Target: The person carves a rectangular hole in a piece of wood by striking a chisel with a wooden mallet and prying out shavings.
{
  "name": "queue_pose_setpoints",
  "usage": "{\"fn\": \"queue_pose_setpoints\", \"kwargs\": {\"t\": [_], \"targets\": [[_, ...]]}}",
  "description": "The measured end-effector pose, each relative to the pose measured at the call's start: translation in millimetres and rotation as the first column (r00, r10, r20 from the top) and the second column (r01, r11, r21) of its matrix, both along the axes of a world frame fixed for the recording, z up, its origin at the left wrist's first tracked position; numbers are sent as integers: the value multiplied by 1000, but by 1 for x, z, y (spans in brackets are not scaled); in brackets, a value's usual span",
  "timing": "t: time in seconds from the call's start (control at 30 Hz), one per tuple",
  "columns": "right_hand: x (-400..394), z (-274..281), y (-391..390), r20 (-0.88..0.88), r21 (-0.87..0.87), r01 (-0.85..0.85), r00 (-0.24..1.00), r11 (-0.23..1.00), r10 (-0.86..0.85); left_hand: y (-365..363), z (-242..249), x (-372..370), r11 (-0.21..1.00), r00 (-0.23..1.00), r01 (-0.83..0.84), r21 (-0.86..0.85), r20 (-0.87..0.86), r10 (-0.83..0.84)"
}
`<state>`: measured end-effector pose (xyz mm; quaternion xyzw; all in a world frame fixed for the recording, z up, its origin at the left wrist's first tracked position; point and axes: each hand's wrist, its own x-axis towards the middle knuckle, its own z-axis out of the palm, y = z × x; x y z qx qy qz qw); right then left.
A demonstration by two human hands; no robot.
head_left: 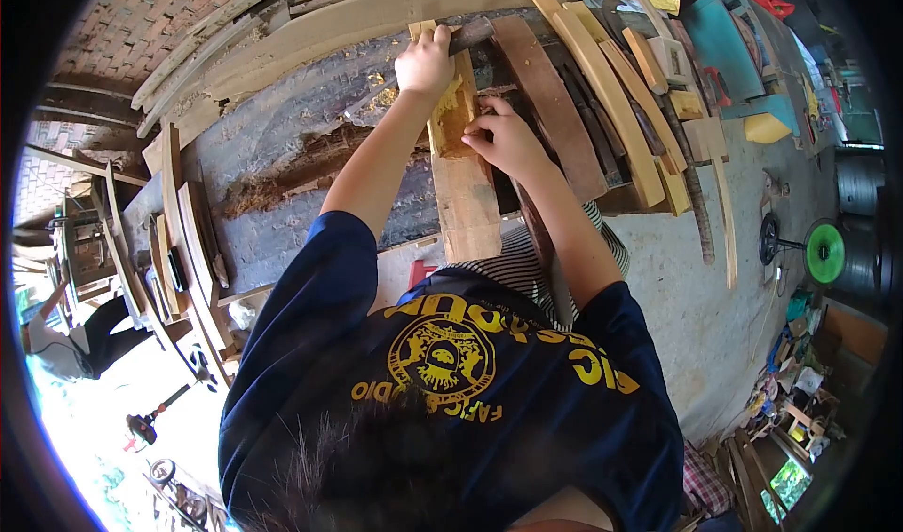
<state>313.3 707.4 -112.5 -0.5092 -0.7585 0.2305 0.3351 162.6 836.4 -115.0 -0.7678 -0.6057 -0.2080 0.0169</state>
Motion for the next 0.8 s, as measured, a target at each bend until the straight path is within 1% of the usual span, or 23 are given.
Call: {"fn": "queue_pose_setpoints", "kwargs": {"t": [0.03, 0.07, 0.1, 0.13, 0.2, 0.23, 0.3, 0.33, 0.37, 0.43, 0.47, 0.5, 0.53, 0.57, 0.63, 0.7, 0.73, 0.8], "targets": [[-2, 0, -1, 2, -1, -2, 1000, 1000, 2, 1, -1, 0, 1000, 1000, 11, 15, -3, -11], [-4, 2, -4, 22, -27, 32, 999, 999, -31, 1, -1, 1, 1000, 1000, 9, 14, 1, -9], [-6, 4, -5, 43, -51, 65, 997, 997, -63, 1, 0, 1, 1000, 1000, -3, -15, 6, 3], [-8, 5, -3, 48, -52, 61, 997, 997, -58, 1, 1, 1, 999, 1000, -16, -45, 11, 16], [-8, 3, 2, -28, -31, 133, 991, 991, -134, 2, 0, 2, 998, 1000, -23, -52, 15, 23], [-6, 2, 3, -25, -34, 130, 991, 991, -131, 2, -1, 2, 998, 1000, -26, -56, 13, 26], [1, -2, 11, -233, -207, 287, 914, 935, -332, 1, 1, 2, 997, 1000, -27, -69, 11, 28], [3, -15, 14, -370, -219, 260, 870, 940, -327, 1, 2, 1, 997, 1000, -24, -79, 7, 25], [1, -12, 14, -371, -218, 259, 870, 941, -326, 1, 2, 1, 997, 1000, -25, -78, 7, 26], [-5, -6, 10, -331, 94, 312, 906, 946, -265, -1, 2, 1, 1000, 1000, 4, 5, 15, -4], [-8, -10, 10, -267, 72, 314, 920, 947, -285, -1, 2, 1, 1000, 1000, 3, 3, 16, -3], [-13, 6, 5, -267, 71, 313, 921, 947, -285, -1, 1, 1, 1000, 1000, 1, 3, 11, -1], [-17, 22, -3, -29, -85, 330, 942, 940, -334, 0, 1, 1, 1000, 1000, 0, 3, 6, 0], [-19, 33, -7, 214, -229, 375, 920, 898, -329, 1, 0, 1, 1000, 1000, -1, 1, 6, 1], [-17, 22, -6, 206, -232, 380, 919, 896, -336, 2, 0, 1, 998, 999, -26, -55, 18, 27], [-12, 13, -4, 49, -312, 297, 954, 903, -297, 1, 0, 1, 999, 1000, -10, -36, 28, 11], [-9, 9, -6, 51, -311, 298, 953, 902, -297, 1, 0, 0, 1000, 999, 6, -15, 37, -6], [-4, 6, -13, -107, -61, 332, 936, 941, -337, 0, 0, 0, 1000, 999, 3, -17, 39, -2]]}}
